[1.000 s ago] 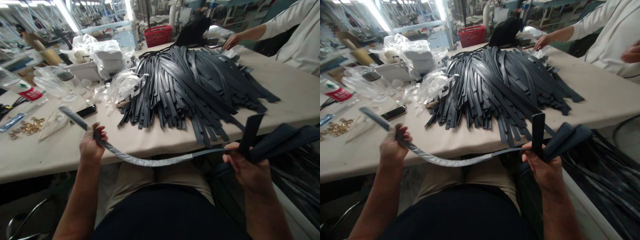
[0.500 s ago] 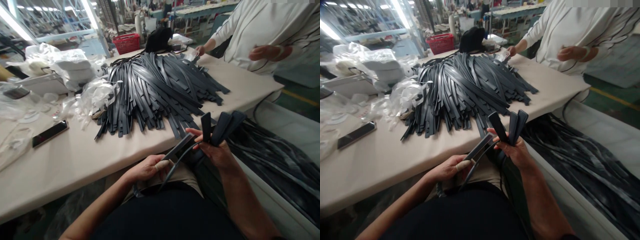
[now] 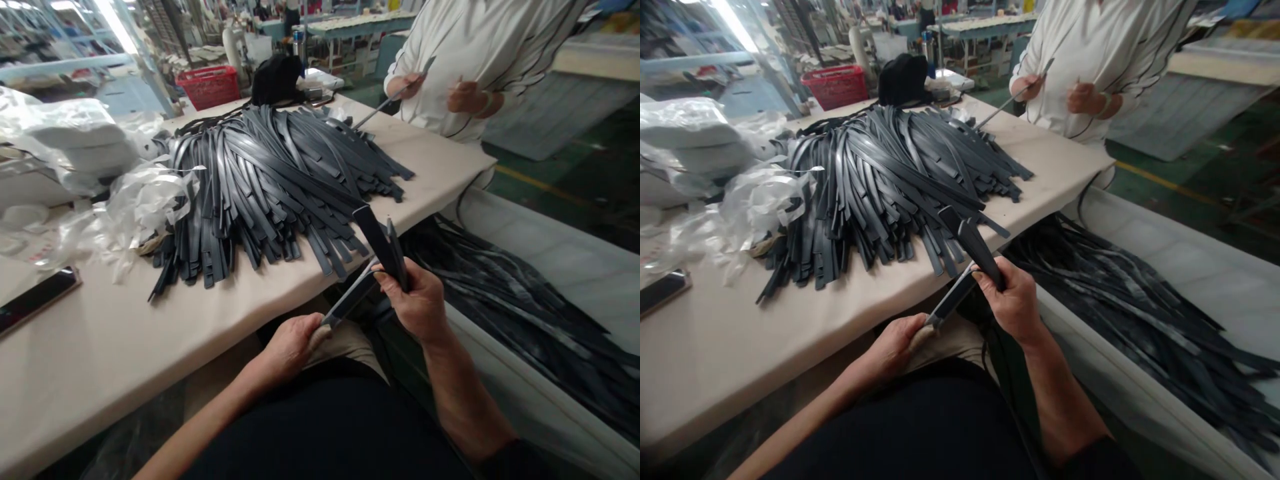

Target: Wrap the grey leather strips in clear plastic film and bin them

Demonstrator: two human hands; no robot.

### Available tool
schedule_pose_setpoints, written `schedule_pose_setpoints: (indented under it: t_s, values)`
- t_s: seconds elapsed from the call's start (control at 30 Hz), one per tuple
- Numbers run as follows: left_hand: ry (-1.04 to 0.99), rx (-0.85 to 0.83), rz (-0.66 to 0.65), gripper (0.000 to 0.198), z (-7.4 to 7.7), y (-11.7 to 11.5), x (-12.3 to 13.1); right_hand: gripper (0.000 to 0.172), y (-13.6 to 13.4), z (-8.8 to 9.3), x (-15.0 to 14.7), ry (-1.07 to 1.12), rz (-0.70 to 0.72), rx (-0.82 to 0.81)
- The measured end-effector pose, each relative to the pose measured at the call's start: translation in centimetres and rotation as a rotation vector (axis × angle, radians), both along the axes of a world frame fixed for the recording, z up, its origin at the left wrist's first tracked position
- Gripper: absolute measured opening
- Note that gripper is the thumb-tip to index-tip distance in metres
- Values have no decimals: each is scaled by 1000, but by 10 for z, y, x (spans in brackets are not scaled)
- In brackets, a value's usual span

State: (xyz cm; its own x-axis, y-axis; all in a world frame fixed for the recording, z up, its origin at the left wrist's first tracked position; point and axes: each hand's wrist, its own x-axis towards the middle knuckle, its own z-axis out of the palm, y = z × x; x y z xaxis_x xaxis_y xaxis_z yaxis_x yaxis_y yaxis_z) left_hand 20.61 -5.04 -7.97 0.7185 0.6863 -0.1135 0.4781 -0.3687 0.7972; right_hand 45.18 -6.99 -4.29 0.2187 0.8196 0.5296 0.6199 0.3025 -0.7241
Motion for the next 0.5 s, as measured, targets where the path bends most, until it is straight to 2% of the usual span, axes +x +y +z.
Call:
schedule_pose_setpoints:
  t_s: [0.1, 0.23, 0.37, 0.5]
  values:
    - [69, 98, -47, 38, -15, 0, 2, 9, -16, 7, 15, -49, -105, 45]
    - [29, 41, -104, 41, -21, -1, 4, 13, -38, 15, 44, -6, -316, 45]
    - [-57, -28, 34, 44, -21, 3, -4, 24, -57, 42, 83, 87, -719, 163]
    - [-20, -140, 144, 51, -31, 4, -18, 27, -80, 70, 124, -67, -1044, 261]
